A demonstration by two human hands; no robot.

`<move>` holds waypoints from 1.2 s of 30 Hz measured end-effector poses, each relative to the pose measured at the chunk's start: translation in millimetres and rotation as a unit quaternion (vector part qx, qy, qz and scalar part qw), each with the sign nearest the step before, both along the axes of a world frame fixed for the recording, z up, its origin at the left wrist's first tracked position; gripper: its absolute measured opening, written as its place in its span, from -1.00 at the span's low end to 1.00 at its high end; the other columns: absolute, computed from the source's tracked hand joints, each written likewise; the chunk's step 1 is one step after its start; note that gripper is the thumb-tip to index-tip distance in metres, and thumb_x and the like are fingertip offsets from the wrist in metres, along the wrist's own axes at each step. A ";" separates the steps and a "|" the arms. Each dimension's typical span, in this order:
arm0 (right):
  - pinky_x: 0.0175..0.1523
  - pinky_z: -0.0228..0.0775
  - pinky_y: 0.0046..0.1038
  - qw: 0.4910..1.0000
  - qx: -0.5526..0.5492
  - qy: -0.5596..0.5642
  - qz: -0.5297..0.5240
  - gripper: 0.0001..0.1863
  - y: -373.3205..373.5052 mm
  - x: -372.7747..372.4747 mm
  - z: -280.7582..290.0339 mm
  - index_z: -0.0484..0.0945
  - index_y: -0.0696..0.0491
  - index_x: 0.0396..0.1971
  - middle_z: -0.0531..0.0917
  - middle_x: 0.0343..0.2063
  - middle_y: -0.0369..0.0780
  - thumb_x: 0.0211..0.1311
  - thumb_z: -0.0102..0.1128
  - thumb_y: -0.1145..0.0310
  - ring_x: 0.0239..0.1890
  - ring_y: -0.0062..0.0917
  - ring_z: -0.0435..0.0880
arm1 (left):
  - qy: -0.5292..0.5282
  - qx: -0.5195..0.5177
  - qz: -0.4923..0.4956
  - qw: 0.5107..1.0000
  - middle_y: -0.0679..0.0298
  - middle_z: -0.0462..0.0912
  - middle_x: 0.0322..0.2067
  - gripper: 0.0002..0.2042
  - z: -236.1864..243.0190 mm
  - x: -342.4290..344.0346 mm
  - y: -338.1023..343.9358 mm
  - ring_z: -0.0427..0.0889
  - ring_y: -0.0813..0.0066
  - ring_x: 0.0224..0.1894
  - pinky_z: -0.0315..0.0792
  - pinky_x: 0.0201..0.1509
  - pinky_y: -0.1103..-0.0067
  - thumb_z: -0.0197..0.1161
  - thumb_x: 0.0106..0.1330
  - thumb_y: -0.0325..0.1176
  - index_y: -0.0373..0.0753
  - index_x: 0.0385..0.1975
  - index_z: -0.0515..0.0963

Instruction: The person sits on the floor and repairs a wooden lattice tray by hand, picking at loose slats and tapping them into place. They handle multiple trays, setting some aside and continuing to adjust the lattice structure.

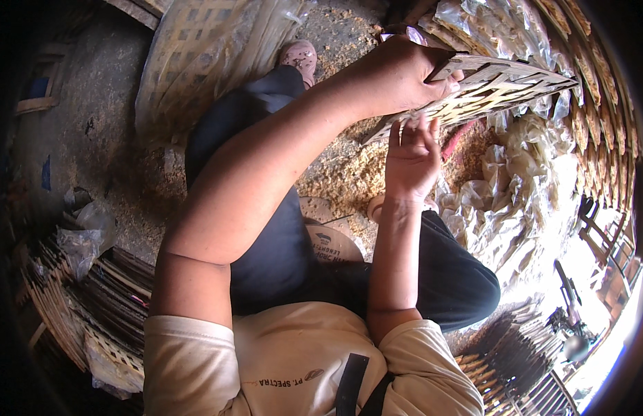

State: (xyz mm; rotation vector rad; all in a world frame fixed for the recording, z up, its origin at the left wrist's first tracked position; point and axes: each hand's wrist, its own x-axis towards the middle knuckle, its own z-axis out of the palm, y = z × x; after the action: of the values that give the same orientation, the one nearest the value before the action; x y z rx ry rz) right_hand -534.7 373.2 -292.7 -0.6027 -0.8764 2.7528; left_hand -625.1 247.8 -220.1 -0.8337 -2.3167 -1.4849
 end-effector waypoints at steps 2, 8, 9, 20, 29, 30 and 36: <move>0.35 0.16 -0.29 0.935 -0.216 0.251 0.124 -0.41 9.5 0.7 -8.2 0.11 0.03 0.30 0.55 0.03 -0.09 0.31 0.01 0.27 0.04 -0.35 0.50 | 0.001 -0.005 -0.010 1.000 0.18 0.75 -0.32 -0.77 5.5 0.7 1.2 0.72 0.48 -0.36 0.53 -0.26 0.56 0.35 0.25 -0.28 -0.19 -0.14 0.66; 0.36 0.05 -0.23 0.977 0.158 -0.137 0.050 -0.29 -4.2 13.6 -18.2 -0.02 0.09 0.42 0.28 0.30 0.00 0.30 -0.05 0.31 0.27 -0.29 0.32 | 0.051 0.090 -0.038 0.994 0.03 0.64 -0.49 -0.79 4.8 0.3 7.3 0.67 0.09 -0.42 0.51 -0.33 0.36 0.30 0.21 -0.24 -0.28 -0.34 0.61; 0.36 0.05 -0.24 0.975 0.179 -0.123 0.056 -0.29 -4.5 14.3 -21.2 -0.02 0.10 0.42 0.28 0.31 0.00 0.29 -0.04 0.31 0.27 -0.29 0.32 | -0.016 0.020 -0.025 0.999 0.07 0.66 -0.47 -0.80 5.9 1.7 5.9 0.68 0.12 -0.39 0.53 -0.28 0.37 0.31 0.20 -0.26 -0.25 -0.32 0.62; 0.31 0.10 -0.25 0.992 0.110 -0.065 0.007 -0.27 1.2 11.0 5.4 -0.01 0.06 0.39 0.45 0.16 0.00 0.28 -0.02 0.17 0.15 -0.37 0.41 | 0.002 0.027 -0.020 0.999 0.17 0.74 -0.37 -0.74 1.6 0.4 3.3 0.70 0.45 -0.43 0.50 -0.32 0.53 0.34 0.27 -0.22 -0.23 -0.14 0.65; 0.34 0.06 -0.24 0.945 0.291 -0.106 0.103 -0.29 2.7 12.4 5.7 0.11 0.10 0.39 0.46 0.18 -0.11 0.21 0.00 0.28 0.18 -0.41 0.41 | -0.004 -0.005 -0.001 1.000 0.14 0.74 -0.35 -0.75 5.4 2.3 -0.3 0.73 0.44 -0.37 0.53 -0.29 0.55 0.34 0.26 -0.23 -0.22 -0.15 0.67; 0.33 0.07 -0.24 0.942 0.296 -0.116 0.110 -0.29 6.0 11.1 4.1 0.11 0.10 0.38 0.48 0.16 -0.12 0.21 0.00 0.29 0.17 -0.42 0.42 | -0.013 -0.011 0.004 1.000 0.14 0.74 -0.34 -0.75 5.2 2.2 -0.8 0.73 0.44 -0.37 0.53 -0.29 0.55 0.34 0.26 -0.23 -0.22 -0.15 0.67; 0.30 0.12 -0.29 0.932 0.313 -0.144 0.112 -0.28 8.5 3.8 -6.4 0.08 0.12 0.39 0.58 0.01 -0.17 0.23 0.00 0.29 0.08 -0.47 0.47 | 0.009 0.017 -0.022 1.000 0.18 0.75 -0.30 -0.76 -0.5 -1.7 3.5 0.74 0.44 -0.32 0.55 -0.23 0.55 0.35 0.25 -0.27 -0.23 -0.15 0.67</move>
State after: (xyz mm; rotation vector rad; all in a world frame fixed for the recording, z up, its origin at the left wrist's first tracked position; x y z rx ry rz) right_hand -530.9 381.7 -299.2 -0.8131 -1.8878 2.3611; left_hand -626.8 251.3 -220.6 -0.8923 -2.2678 -1.5226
